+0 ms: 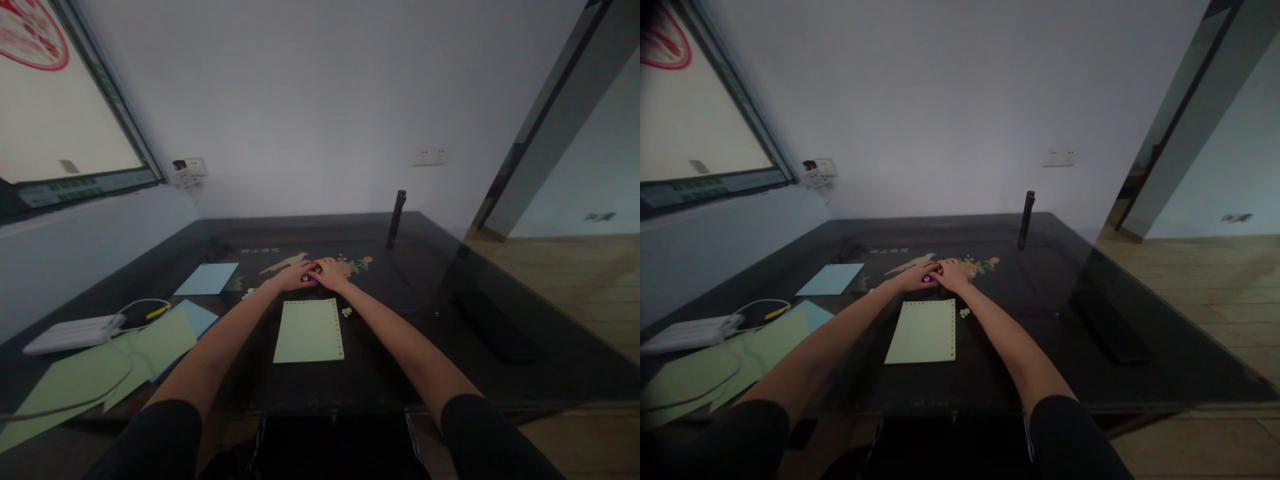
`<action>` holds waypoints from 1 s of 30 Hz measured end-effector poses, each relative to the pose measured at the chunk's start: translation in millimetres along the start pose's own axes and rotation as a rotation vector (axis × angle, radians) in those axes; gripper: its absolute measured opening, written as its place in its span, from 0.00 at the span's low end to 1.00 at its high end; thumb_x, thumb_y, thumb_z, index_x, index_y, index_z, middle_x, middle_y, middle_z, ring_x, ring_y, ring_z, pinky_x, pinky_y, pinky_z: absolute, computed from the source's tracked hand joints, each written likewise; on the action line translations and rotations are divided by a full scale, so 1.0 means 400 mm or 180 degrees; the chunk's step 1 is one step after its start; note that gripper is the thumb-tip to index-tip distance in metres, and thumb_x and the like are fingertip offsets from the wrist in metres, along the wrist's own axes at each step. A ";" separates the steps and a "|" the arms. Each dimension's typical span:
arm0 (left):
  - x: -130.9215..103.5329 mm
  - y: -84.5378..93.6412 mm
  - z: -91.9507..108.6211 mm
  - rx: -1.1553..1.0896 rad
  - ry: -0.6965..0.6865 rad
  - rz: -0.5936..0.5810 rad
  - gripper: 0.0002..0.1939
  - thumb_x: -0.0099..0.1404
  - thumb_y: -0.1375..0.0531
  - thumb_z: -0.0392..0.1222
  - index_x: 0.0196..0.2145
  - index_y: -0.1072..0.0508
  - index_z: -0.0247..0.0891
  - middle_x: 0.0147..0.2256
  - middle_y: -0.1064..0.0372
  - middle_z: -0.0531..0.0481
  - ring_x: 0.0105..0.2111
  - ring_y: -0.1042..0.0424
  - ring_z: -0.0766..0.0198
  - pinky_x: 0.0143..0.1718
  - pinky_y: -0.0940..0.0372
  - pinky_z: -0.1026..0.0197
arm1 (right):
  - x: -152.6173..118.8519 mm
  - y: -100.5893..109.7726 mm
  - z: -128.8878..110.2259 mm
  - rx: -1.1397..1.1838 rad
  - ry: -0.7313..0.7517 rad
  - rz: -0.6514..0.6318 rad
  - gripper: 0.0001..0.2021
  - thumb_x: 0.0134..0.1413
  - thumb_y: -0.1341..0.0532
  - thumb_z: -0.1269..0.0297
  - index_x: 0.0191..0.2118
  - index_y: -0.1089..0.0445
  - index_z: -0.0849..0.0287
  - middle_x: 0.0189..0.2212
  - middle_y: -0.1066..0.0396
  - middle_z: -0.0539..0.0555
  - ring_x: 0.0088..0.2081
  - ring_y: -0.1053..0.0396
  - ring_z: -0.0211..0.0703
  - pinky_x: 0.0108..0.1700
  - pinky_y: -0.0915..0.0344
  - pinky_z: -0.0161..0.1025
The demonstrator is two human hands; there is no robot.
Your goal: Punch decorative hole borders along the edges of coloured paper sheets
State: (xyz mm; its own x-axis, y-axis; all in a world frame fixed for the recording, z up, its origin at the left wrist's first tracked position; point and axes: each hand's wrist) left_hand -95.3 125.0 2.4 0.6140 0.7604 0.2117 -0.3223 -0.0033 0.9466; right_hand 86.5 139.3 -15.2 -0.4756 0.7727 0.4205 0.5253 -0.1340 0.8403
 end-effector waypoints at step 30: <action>-0.005 -0.011 0.058 0.0609 0.0130 -0.0064 0.33 0.59 0.45 0.59 0.56 0.40 0.39 0.55 0.38 0.42 0.51 0.36 0.52 0.51 0.40 0.54 | -0.016 0.044 0.151 0.0247 0.0561 -0.0983 0.40 0.35 0.30 0.53 0.57 0.41 0.57 0.56 0.45 0.62 0.57 0.43 0.57 0.57 0.44 0.52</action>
State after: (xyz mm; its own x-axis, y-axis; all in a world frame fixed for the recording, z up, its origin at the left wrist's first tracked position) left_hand -78.5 108.4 3.5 0.5879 0.7873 0.1859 -0.1649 -0.1083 0.9803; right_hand 141.2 169.3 -23.8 -0.7310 0.6495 0.2091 0.3867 0.1419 0.9112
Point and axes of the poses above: each hand's wrist, its own x-axis towards the middle knuckle, its own y-axis out of the back of the hand, z = x × y
